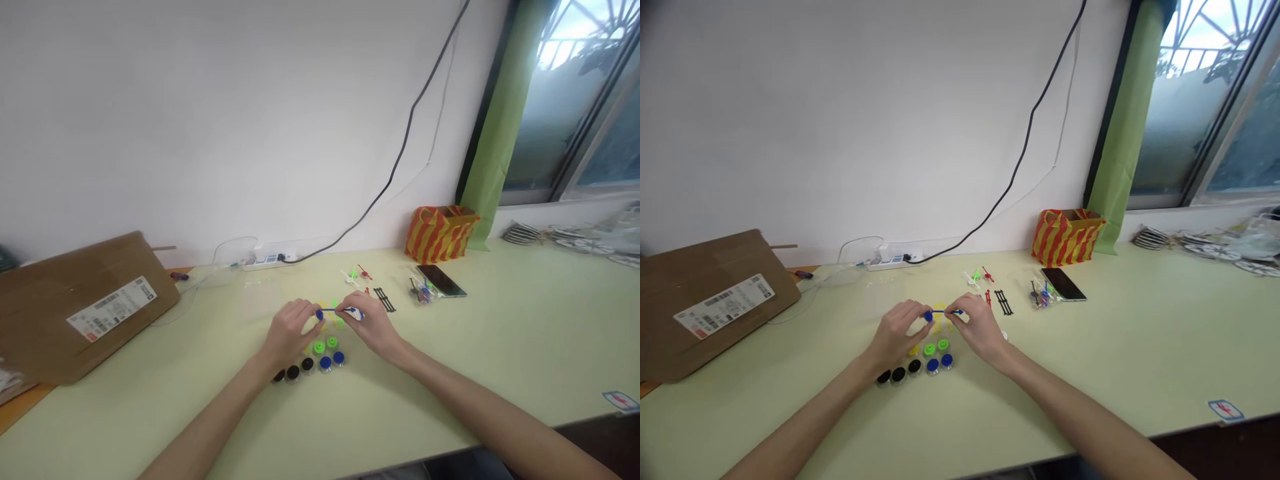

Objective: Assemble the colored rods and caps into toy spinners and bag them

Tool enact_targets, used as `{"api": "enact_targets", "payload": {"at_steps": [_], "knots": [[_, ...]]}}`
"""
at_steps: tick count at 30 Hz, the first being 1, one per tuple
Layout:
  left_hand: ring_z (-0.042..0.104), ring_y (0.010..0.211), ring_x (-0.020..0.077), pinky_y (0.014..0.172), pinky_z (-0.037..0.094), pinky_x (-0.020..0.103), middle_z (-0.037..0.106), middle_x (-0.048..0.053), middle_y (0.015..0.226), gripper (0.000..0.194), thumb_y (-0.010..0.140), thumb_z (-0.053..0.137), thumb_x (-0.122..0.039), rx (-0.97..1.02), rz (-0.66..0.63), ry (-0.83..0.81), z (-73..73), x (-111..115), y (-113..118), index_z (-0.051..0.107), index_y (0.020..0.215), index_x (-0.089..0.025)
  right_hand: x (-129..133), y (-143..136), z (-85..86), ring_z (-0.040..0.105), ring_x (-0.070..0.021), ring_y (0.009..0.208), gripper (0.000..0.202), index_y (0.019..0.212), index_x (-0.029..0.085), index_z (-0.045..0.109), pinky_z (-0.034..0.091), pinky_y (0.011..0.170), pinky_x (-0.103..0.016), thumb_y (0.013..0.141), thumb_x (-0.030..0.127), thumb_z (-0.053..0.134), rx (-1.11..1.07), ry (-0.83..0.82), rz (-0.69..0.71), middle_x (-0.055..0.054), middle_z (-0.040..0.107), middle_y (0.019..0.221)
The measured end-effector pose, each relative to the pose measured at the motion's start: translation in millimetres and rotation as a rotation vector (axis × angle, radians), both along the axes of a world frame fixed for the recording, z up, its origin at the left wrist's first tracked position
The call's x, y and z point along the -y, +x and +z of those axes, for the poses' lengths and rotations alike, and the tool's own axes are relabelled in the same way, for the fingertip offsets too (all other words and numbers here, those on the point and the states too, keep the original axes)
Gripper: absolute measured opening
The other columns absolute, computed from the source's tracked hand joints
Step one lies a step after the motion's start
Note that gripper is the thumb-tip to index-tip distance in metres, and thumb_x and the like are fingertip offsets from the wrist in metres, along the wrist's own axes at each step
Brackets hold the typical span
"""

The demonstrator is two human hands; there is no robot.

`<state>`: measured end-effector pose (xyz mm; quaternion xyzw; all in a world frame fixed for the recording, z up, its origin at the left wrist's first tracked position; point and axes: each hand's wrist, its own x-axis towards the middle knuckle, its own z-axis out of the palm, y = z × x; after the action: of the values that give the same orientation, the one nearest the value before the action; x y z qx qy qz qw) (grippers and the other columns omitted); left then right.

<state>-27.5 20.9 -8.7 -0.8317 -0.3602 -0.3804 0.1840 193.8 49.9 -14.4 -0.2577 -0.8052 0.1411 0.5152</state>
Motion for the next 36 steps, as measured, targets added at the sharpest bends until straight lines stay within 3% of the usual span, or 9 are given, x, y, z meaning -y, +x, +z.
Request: {"api": "enact_targets", "payload": {"at_steps": [5, 12, 19, 23, 27, 36], "knots": [[0.067, 0.094, 0.0214, 0.082, 0.052, 0.037, 0.072, 0.007, 0.102, 0.017, 0.098, 0.058, -0.023, 0.062, 0.038, -0.049, -12.3, -14.6, -21.9, 0.066, 0.113, -0.021, -0.6, 6.8, -9.6, 0.065, -0.0199, 0.083, 0.013, 0.087, 0.021, 0.068, 0.051, 0.077, -0.036, 0.096, 0.015, 0.062, 0.09, 0.223, 0.002, -0.005, 0.071, 0.081], [0.069, 0.094, 0.0208, 0.083, 0.052, 0.037, 0.074, 0.007, 0.098, 0.021, 0.098, 0.059, -0.023, 0.028, -0.051, -0.082, -16.1, -1.5, 5.0, 0.065, 0.118, -0.02, 12.1, 10.3, -6.7, 0.06, -0.0191, 0.087, 0.016, 0.089, 0.022, 0.066, 0.051, 0.079, -0.036, 0.099, 0.015, 0.056, 0.101, 0.281, 0.082, -0.007, 0.068, 0.091], [0.07, 0.111, 0.0218, 0.094, 0.051, 0.041, 0.075, 0.009, 0.117, 0.022, 0.098, 0.058, -0.017, 0.076, -0.075, -0.108, -10.3, 2.1, -0.3, 0.063, 0.119, -0.021, 14.3, 8.8, -10.0, 0.06, -0.0189, 0.085, 0.017, 0.089, 0.023, 0.07, 0.052, 0.075, -0.035, 0.099, 0.018, 0.057, 0.089, 0.219, 0.09, -0.007, 0.063, 0.09], [0.069, 0.109, 0.022, 0.094, 0.05, 0.04, 0.076, 0.008, 0.109, 0.017, 0.098, 0.058, -0.018, 0.043, -0.099, -0.114, -11.4, -0.2, -3.6, 0.065, 0.113, -0.02, 12.9, 11.9, -12.6, 0.061, -0.0175, 0.08, 0.016, 0.089, 0.023, 0.073, 0.053, 0.071, -0.033, 0.098, 0.019, 0.06, 0.079, 0.223, 0.092, -0.007, 0.064, 0.088], [0.067, 0.104, 0.0221, 0.09, 0.05, 0.038, 0.075, 0.007, 0.101, 0.011, 0.097, 0.059, -0.02, 0.004, -0.134, -0.148, -12.6, 3.1, 3.5, 0.066, 0.106, -0.02, 12.1, 14.1, -15.9, 0.068, -0.0169, 0.079, 0.017, 0.091, 0.024, 0.075, 0.056, 0.071, -0.031, 0.098, 0.02, 0.061, 0.093, 0.167, 0.163, -0.005, 0.073, 0.086], [0.064, 0.098, 0.021, 0.087, 0.052, 0.039, 0.073, 0.009, 0.101, 0.021, 0.1, 0.055, -0.018, -0.041, -0.229, -0.172, -10.3, 8.3, 10.3, 0.065, 0.118, -0.02, 15.4, 13.4, -15.1, 0.069, -0.0159, 0.075, 0.008, 0.092, 0.023, 0.073, 0.056, 0.072, -0.03, 0.096, 0.025, 0.066, 0.037, 0.033, 0.127, -0.003, 0.075, 0.084]]}}
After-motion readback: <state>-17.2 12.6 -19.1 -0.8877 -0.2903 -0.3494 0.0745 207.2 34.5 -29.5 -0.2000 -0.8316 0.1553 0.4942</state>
